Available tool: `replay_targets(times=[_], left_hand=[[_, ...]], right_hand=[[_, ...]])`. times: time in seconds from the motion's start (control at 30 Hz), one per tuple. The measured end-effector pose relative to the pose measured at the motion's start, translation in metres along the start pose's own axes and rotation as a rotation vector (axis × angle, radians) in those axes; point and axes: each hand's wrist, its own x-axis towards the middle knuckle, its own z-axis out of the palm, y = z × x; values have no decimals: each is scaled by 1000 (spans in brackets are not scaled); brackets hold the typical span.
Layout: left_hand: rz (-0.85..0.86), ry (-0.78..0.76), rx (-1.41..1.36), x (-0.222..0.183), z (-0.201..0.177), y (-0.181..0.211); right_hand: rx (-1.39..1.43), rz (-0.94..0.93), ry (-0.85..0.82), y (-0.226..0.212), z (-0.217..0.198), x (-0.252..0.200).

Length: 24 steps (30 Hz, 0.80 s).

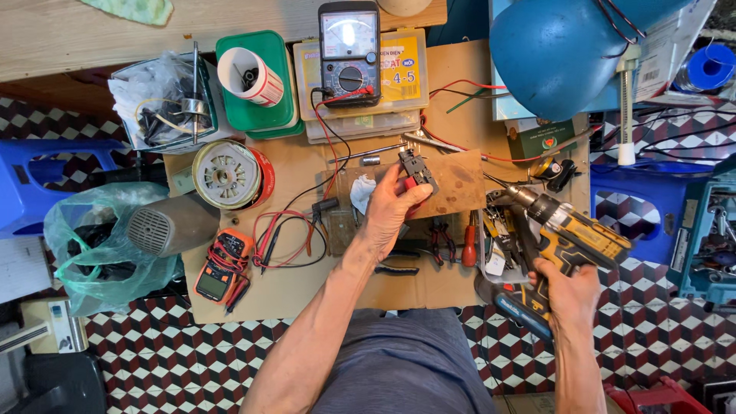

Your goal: The person disassembles and reassembles a small electrical motor or switch using a cordless drill and pliers. They remove screws, separate housing parts, and then reattach components, occasionally using a multimeter to check connections.

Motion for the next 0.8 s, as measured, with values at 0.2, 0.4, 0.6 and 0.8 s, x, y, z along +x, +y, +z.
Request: replay_targets(times=[0.2,0.4,0.6,0.8], left_hand=[[53,-17,26,13,-8,-20],[51,15,148,19,-13,-31],[54,30,174,18,-17,-36],[37,11,192,16,-16,-29]], right_hand=[[103,-210,18,-76,-40,-105],[190,-161,-245,-111,-20,-123],[89,-179,-319,-106,11,-125],[96,-193,-305,-112,20,-127]])
